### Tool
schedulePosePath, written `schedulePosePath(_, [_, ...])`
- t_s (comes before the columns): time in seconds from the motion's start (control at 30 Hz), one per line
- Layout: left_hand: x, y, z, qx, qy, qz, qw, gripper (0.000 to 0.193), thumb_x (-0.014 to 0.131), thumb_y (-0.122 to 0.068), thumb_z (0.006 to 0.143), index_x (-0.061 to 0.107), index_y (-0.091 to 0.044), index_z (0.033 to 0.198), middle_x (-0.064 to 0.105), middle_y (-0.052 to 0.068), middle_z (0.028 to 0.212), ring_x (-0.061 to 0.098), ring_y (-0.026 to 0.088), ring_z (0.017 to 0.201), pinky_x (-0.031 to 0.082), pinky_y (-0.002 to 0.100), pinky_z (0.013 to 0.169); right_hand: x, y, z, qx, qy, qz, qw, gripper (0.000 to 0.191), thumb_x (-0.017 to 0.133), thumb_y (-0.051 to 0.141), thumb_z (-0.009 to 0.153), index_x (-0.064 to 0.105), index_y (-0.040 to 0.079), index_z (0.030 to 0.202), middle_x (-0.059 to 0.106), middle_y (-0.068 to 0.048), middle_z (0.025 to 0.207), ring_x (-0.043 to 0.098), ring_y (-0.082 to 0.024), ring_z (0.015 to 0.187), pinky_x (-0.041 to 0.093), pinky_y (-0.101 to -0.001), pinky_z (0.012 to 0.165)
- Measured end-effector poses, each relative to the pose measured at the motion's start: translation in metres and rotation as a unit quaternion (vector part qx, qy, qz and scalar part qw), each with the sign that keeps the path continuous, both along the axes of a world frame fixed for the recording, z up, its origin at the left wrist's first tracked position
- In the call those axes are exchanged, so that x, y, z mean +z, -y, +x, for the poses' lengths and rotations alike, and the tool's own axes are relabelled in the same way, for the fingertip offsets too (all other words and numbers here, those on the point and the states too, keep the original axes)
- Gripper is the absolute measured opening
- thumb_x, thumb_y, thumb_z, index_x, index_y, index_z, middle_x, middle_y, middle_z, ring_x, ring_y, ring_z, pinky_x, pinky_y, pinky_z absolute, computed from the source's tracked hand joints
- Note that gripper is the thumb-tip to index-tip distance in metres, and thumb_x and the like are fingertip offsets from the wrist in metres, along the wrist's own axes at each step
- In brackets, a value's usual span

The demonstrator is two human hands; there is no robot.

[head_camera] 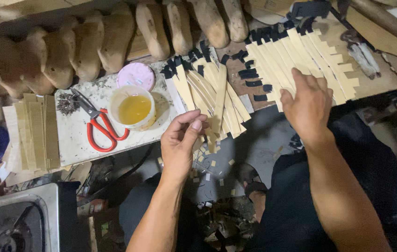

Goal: The person attaches small black tape pieces to the ends of thin wooden strips, dipping a finger into a cup of yellow liquid between pieces. They fold and press the tape onto each strip and arrange the finished strips with stacks of similar strips on the workbench.

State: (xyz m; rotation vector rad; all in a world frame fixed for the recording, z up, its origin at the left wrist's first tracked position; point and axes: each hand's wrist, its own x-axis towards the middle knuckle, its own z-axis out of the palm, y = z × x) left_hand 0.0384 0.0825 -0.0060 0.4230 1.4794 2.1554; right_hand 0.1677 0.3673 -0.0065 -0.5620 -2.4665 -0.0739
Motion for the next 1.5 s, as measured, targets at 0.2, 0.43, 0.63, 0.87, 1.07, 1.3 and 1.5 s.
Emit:
schedulePosePath(0.2, [-0.005,-0.01,0.006,-0.035,-0.015,0.004,0.999,0.026,0.066,-0.009,0.099,0.066,0.002,0.123,0.075,0.012,0.113,0.072,0.017,0.102,0.057,0.031,0.092,0.001,0.002,-0.009,-0.012,0.001,-0.083,0.996,0.054,0.077,0.014,0.087,0.066,0.003,0.139,0.07,-0.011,0.109,0.061,-0.035,0.105,0.046,-0.0507,0.09])
schedulePosePath(0.43, [-0.01,-0.008,0.007,-0.041,-0.038,-0.032,0.998,0.024,0.067,-0.007,0.099,0.069,0.001,0.121,0.075,0.01,0.111,0.071,0.014,0.101,0.056,0.029,0.09,0.001,0.003,-0.018,-0.009,-0.033,-0.218,0.975,0.053,0.077,0.01,0.086,0.065,0.003,0.137,0.068,-0.012,0.1,0.064,-0.033,0.095,0.052,-0.0462,0.086])
schedulePosePath(0.63, [-0.009,-0.009,0.008,-0.053,-0.046,-0.009,0.997,0.024,0.068,-0.007,0.099,0.069,0.0,0.122,0.075,0.008,0.11,0.069,0.012,0.099,0.055,0.027,0.091,-0.002,0.002,-0.022,-0.018,-0.076,-0.28,0.957,0.052,0.075,0.015,0.088,0.064,0.006,0.138,0.068,-0.012,0.107,0.067,-0.031,0.095,0.055,-0.0434,0.088])
schedulePosePath(0.87, [-0.005,-0.006,0.01,-0.069,-0.092,-0.056,0.992,0.024,0.069,-0.01,0.099,0.07,-0.001,0.12,0.074,0.003,0.106,0.066,0.008,0.094,0.055,0.025,0.086,-0.005,0.004,-0.018,0.023,-0.01,-0.089,0.996,0.073,0.089,0.025,0.082,0.06,-0.005,0.141,0.067,-0.024,0.117,0.061,-0.043,0.106,0.05,-0.0502,0.091])
schedulePosePath(1.07, [0.003,-0.005,0.011,-0.068,-0.139,-0.093,0.983,0.021,0.071,-0.01,0.098,0.072,-0.001,0.117,0.072,0.001,0.101,0.064,0.008,0.086,0.056,0.025,0.076,-0.008,0.0,-0.028,0.001,-0.02,-0.213,0.977,0.074,0.088,0.017,0.078,0.059,-0.001,0.144,0.07,-0.017,0.103,0.068,-0.032,0.087,0.054,-0.0442,0.08])
schedulePosePath(1.3, [0.012,-0.006,0.012,-0.083,-0.143,-0.104,0.981,0.02,0.069,-0.01,0.097,0.071,-0.001,0.115,0.071,0.003,0.104,0.067,0.008,0.087,0.056,0.024,0.074,-0.006,0.004,-0.033,0.023,-0.036,-0.239,0.97,0.084,0.092,0.018,0.075,0.054,-0.004,0.146,0.07,-0.015,0.09,0.067,-0.029,0.072,0.054,-0.0411,0.072])
schedulePosePath(1.5, [0.018,-0.008,0.015,-0.095,-0.163,-0.12,0.975,0.021,0.07,-0.01,0.096,0.072,-0.001,0.115,0.072,0.004,0.105,0.067,0.01,0.09,0.055,0.025,0.078,0.003,0.018,-0.038,-0.009,0.02,-0.267,0.963,0.085,0.086,0.015,0.075,0.052,0.003,0.152,0.072,-0.014,0.089,0.07,-0.033,0.077,0.055,-0.0439,0.074])
